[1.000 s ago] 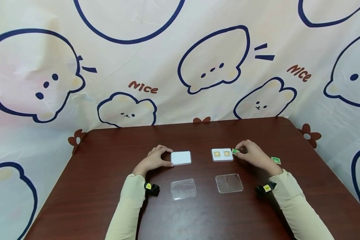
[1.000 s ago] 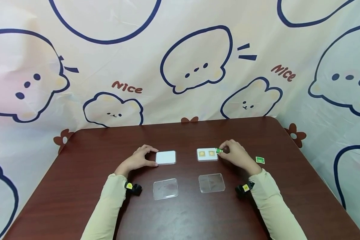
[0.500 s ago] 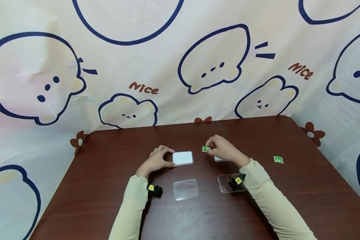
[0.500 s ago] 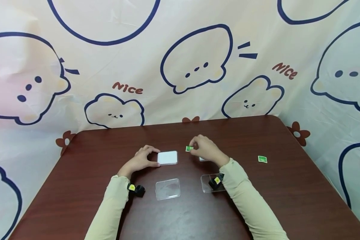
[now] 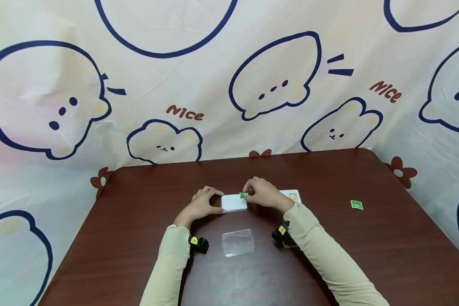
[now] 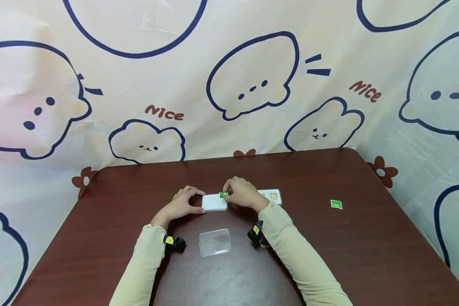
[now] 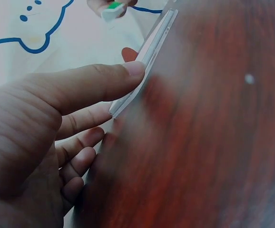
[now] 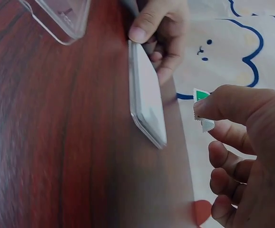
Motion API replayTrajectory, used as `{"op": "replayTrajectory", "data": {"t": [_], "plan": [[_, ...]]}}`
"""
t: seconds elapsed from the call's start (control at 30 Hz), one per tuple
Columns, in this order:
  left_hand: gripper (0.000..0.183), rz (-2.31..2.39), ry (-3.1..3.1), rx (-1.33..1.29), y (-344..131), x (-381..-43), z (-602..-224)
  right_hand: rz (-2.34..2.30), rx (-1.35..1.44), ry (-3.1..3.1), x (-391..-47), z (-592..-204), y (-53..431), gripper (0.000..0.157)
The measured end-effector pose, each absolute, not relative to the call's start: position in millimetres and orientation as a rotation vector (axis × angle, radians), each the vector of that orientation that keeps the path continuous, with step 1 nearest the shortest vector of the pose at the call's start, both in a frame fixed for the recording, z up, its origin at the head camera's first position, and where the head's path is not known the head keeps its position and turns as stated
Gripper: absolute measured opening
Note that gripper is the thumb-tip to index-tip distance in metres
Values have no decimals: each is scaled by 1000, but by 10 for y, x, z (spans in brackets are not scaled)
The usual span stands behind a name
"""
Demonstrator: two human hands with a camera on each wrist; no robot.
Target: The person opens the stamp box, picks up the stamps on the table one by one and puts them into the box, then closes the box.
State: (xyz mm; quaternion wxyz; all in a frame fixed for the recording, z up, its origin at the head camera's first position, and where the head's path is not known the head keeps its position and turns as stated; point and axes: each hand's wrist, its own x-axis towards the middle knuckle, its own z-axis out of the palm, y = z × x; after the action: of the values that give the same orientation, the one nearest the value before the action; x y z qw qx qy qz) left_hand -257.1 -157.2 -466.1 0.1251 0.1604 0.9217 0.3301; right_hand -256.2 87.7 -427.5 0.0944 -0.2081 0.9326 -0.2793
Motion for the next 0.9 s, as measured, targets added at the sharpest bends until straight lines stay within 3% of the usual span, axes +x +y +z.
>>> {"op": "replayTrajectory", "data": {"t": [0.9], "plan": [[54, 945, 2686, 481, -1576, -2610, -4707, -661, -698, 2792, -2638, -4531, 473, 20]]}}
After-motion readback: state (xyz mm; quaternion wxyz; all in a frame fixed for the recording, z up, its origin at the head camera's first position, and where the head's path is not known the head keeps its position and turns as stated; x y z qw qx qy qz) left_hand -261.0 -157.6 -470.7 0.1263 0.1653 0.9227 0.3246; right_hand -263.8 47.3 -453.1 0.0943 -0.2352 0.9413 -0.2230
